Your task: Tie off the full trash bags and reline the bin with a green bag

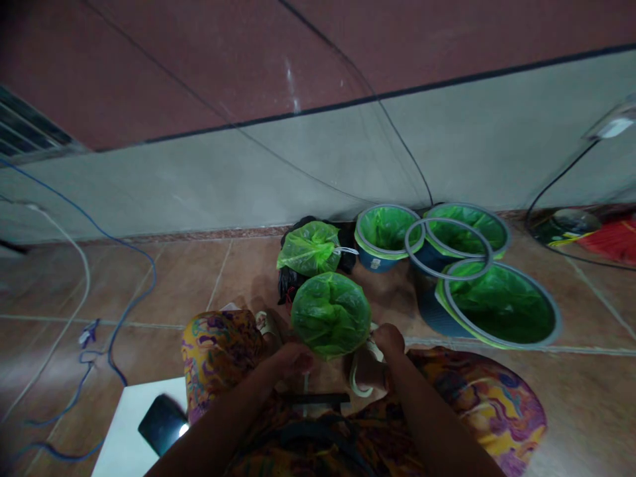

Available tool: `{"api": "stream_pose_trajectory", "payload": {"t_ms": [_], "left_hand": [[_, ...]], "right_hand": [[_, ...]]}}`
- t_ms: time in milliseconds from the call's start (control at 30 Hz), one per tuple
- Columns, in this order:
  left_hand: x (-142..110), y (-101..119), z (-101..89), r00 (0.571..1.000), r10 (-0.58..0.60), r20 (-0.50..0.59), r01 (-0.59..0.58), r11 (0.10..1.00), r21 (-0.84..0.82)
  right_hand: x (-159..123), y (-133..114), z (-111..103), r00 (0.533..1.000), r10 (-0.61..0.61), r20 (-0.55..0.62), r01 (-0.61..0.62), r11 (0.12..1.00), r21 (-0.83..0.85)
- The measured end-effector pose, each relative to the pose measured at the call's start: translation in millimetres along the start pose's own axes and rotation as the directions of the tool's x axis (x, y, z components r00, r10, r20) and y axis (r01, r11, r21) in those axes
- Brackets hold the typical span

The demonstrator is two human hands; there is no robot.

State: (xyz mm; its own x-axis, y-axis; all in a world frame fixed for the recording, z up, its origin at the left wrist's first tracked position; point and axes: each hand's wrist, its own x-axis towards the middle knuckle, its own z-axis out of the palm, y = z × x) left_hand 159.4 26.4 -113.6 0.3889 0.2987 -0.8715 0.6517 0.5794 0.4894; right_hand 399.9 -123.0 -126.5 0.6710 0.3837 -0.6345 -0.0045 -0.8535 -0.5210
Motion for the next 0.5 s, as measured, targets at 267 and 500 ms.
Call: {"api": "stream_pose_trajectory", "payload": {"t_ms": [267,500], "left_hand": [[17,-14,37.3,0.995,-0.095,0.007,0.092,0.946,-0.312],[19,-13,35.3,0.997,0.001,-0.08,-0.028,0.939,-0.342]], "right_hand": [[-1,-10,25,0.984,0.153,0.089,-0.177,0.841,0.511],[16,-1,32,0.979,0.188,0.082,-0.198,0.762,0.617]]}}
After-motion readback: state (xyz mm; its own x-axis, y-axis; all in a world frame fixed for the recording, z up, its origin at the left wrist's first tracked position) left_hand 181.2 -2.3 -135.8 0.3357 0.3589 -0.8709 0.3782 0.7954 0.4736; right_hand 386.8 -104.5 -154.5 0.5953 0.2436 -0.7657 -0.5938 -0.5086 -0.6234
